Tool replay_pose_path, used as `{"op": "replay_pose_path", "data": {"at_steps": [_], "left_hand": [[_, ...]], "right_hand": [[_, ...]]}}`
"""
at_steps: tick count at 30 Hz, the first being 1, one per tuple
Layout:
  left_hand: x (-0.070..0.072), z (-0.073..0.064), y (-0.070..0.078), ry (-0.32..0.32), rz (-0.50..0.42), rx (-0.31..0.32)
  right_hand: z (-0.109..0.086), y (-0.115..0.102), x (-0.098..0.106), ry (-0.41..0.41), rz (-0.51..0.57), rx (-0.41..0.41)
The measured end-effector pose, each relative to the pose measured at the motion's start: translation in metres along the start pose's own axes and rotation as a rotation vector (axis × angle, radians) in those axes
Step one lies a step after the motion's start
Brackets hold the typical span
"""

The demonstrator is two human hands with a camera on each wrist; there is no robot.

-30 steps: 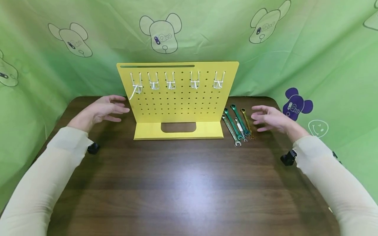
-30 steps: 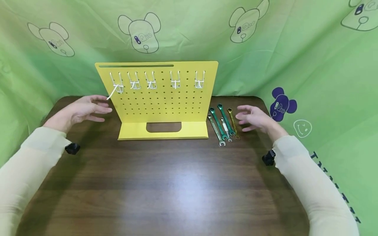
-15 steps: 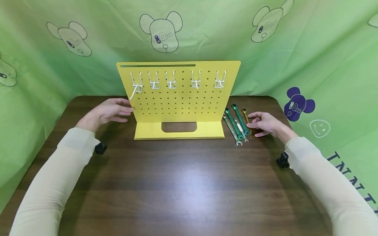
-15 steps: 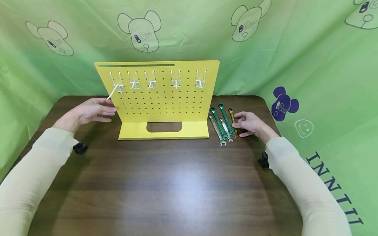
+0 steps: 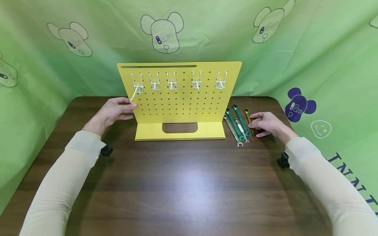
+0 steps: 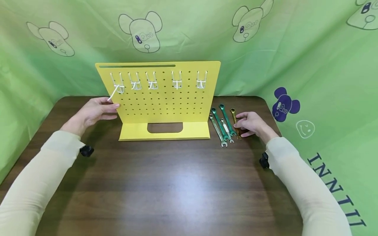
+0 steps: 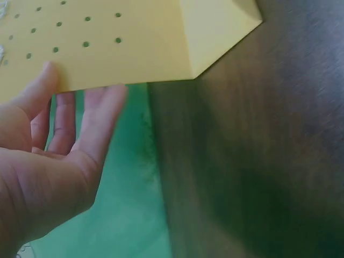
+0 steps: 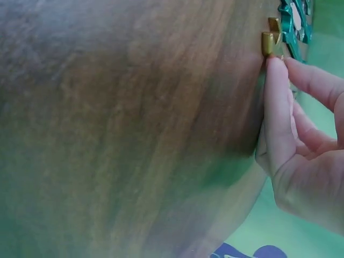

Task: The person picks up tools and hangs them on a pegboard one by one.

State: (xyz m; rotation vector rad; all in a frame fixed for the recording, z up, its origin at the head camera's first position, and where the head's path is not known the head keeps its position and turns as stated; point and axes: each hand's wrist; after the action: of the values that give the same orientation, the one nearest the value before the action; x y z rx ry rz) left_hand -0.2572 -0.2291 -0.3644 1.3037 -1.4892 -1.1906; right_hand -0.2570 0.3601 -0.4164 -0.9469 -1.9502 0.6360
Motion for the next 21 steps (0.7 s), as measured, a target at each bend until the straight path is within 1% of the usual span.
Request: {"op": "replay_pose_path", "data": {"at_steps": [3, 6, 9, 12, 17, 19, 21], "left_hand": [[-0.002, 0.001, -0.005, 0.024, -0.051, 0.005], [-0.002, 0.002, -0.007, 0.039, -0.08, 0.006], [-0.002, 0.003, -0.007, 0.034, -0.068, -0.002], [0.001, 0.001, -0.006, 0.02, -0.048, -0.005], [0.008, -0.002, -0.003, -0.012, 0.001, -0.022], [0.007, -0.001, -0.003, -0.025, 0.025, -0.041], [0.004, 0.001, -0.004, -0.023, 0.043, -0.061]], "right_hand": [[0.001, -0.002, 0.0, 0.02, -0.017, -0.013], [0.002, -0.005, -0.002, 0.042, -0.02, -0.024], [0.005, -0.005, -0.001, 0.067, -0.014, -0.037], [0.008, -0.005, -0.003, 0.068, -0.001, -0.042], [0.013, -0.004, -0.004, 0.042, 0.063, -0.047], [0.014, -0.003, -0.001, 0.036, 0.074, -0.049], [0.012, -0.001, 0.002, 0.025, 0.062, -0.047]]}}
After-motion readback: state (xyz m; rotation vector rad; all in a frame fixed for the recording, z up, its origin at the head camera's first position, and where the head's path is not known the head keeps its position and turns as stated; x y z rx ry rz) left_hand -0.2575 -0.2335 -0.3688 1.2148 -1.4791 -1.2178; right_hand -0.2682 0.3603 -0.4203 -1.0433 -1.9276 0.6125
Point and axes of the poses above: each hand's wrist, its own z-axis towards the middle knuckle, its own x-axis out of the back of the hand, y = z × x, and after that the axes turned 4 degrees about -x, right-handed
